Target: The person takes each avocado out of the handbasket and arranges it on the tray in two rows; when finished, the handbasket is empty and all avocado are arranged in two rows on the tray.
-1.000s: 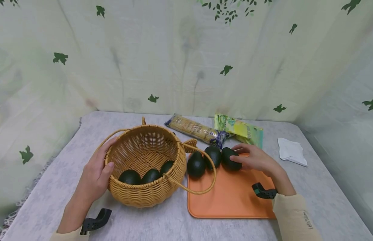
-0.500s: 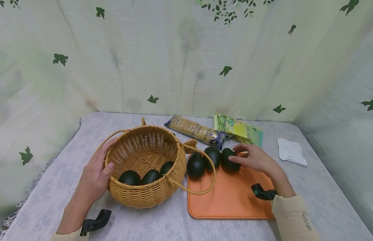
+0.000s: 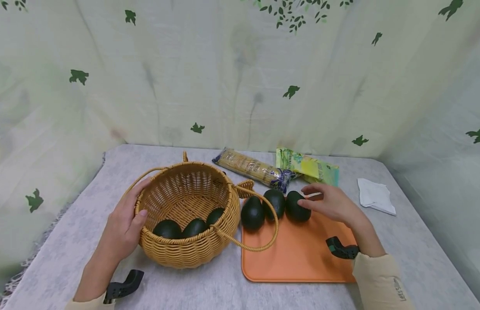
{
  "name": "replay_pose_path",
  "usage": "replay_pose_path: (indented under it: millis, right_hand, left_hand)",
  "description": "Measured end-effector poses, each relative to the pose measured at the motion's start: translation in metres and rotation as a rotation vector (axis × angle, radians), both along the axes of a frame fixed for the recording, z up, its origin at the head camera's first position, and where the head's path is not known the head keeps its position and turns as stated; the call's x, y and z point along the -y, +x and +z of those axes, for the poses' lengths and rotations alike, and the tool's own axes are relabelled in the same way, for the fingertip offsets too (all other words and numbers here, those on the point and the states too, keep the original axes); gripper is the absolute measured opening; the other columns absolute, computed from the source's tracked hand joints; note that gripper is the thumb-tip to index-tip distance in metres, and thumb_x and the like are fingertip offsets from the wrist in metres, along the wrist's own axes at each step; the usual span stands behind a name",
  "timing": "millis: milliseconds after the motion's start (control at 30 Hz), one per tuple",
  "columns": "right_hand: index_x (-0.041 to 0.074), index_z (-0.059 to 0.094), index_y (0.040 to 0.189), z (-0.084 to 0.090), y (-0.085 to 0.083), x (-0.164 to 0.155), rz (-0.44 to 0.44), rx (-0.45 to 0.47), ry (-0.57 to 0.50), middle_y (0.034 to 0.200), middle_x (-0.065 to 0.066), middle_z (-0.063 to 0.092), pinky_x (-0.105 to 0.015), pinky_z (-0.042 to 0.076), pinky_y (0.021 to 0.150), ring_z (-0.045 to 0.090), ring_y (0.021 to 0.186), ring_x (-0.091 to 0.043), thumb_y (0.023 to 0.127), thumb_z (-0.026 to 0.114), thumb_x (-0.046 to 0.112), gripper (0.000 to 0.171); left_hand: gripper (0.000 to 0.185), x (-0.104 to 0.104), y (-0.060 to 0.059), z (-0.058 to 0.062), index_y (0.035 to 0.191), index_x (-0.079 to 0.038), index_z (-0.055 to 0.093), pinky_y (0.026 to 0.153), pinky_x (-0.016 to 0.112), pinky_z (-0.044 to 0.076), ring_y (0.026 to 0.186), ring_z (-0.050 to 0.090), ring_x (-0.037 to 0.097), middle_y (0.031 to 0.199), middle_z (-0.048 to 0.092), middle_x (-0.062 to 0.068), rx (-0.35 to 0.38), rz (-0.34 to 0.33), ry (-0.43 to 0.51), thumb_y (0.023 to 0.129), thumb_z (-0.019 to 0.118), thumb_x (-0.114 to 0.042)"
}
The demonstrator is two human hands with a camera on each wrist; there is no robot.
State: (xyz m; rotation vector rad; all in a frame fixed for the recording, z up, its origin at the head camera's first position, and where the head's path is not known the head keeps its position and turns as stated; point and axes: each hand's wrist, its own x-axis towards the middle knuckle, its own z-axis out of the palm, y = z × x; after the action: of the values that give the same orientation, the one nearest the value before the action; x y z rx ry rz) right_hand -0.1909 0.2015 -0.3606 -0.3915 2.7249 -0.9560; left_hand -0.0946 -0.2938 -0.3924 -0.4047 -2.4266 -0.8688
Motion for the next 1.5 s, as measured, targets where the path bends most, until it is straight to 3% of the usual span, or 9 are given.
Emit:
replay_pose_path:
  millis: [467,667,733,833,933,1033,1267,1400,1500]
  right_hand:
    - [0.010,0.064,0.137,0.021,0.008,0.006,-0.020,-0.134,-0.039,0.137,-0.015,0.065,-0.055,0.054,0.095,0.065,0.122,-0.036,0.095,0.072,0.040,0.052]
    - [0.013,0.064,0.137,0.030,0.007,0.015,0.016,-0.152,-0.080,0.139,-0.012,0.064,-0.054,0.054,0.096,0.063,0.125,-0.034,0.096,0.071,0.043,0.051]
    - [0.013,0.064,0.137,0.034,0.006,0.019,0.025,-0.158,-0.092,0.139,-0.012,0.065,-0.053,0.054,0.096,0.063,0.126,-0.034,0.096,0.071,0.042,0.050]
    - [0.015,0.064,0.137,0.040,0.004,0.026,0.031,-0.151,-0.126,0.138,-0.010,0.065,-0.050,0.057,0.092,0.064,0.125,-0.032,0.096,0.072,0.041,0.049]
    - [0.017,0.064,0.136,0.045,0.003,0.034,0.035,-0.160,-0.149,0.136,-0.008,0.066,-0.049,0.058,0.091,0.066,0.123,-0.030,0.095,0.073,0.040,0.048]
    - [0.018,0.064,0.137,0.050,0.003,0.043,0.056,-0.178,-0.172,0.135,-0.007,0.066,-0.049,0.056,0.094,0.066,0.122,-0.027,0.095,0.073,0.041,0.049]
    - [0.022,0.064,0.138,0.062,0.001,0.065,0.114,-0.208,-0.190,0.138,-0.002,0.065,-0.048,0.054,0.099,0.065,0.124,-0.021,0.094,0.074,0.040,0.048]
    - [0.027,0.064,0.137,0.068,0.001,0.078,0.159,-0.196,-0.228,0.138,0.002,0.065,-0.047,0.055,0.097,0.065,0.124,-0.018,0.095,0.073,0.041,0.045]
    - [0.027,0.064,0.137,0.072,-0.001,0.088,0.201,-0.156,-0.291,0.139,0.001,0.064,-0.046,0.054,0.098,0.064,0.126,-0.018,0.095,0.073,0.039,0.044]
  left_hand:
    - [0.065,-0.002,0.002,0.001,0.161,-0.019,0.035,0.111,0.025,0.034,0.137,0.047,0.039,0.158,0.046,0.012,0.023,0.023,-0.006,0.098,0.048,-0.014]
    - [0.063,-0.003,0.002,0.002,0.161,-0.021,0.036,0.098,0.071,0.043,0.138,0.046,0.040,0.158,0.046,0.011,0.035,0.020,0.031,0.099,0.047,-0.016]
    - [0.063,-0.003,0.002,0.002,0.161,-0.021,0.036,0.096,0.073,0.043,0.137,0.046,0.041,0.158,0.046,0.012,0.033,0.017,0.031,0.099,0.046,-0.016]
    - [0.064,-0.003,0.002,0.003,0.162,-0.020,0.035,0.099,0.065,0.046,0.137,0.046,0.040,0.157,0.046,0.013,0.028,0.023,0.010,0.098,0.047,-0.015]
    - [0.065,-0.002,0.002,0.002,0.162,-0.018,0.035,0.109,0.033,0.042,0.136,0.047,0.038,0.157,0.046,0.013,0.020,0.019,-0.001,0.098,0.047,-0.014]
    - [0.065,-0.001,0.001,0.001,0.162,-0.017,0.035,0.103,0.007,0.026,0.135,0.047,0.038,0.157,0.045,0.013,0.009,0.010,-0.004,0.098,0.048,-0.013]
    - [0.065,0.000,0.001,0.000,0.162,-0.017,0.035,0.101,0.004,0.024,0.134,0.047,0.038,0.157,0.046,0.014,0.004,0.007,-0.004,0.098,0.048,-0.013]
    - [0.064,-0.001,0.002,0.000,0.161,-0.020,0.035,0.109,0.032,0.042,0.136,0.048,0.037,0.157,0.046,0.012,0.018,0.019,0.005,0.099,0.048,-0.015]
    - [0.062,-0.002,0.002,0.000,0.161,-0.021,0.036,0.102,0.062,0.045,0.136,0.048,0.037,0.157,0.046,0.011,0.027,0.023,0.020,0.100,0.047,-0.017]
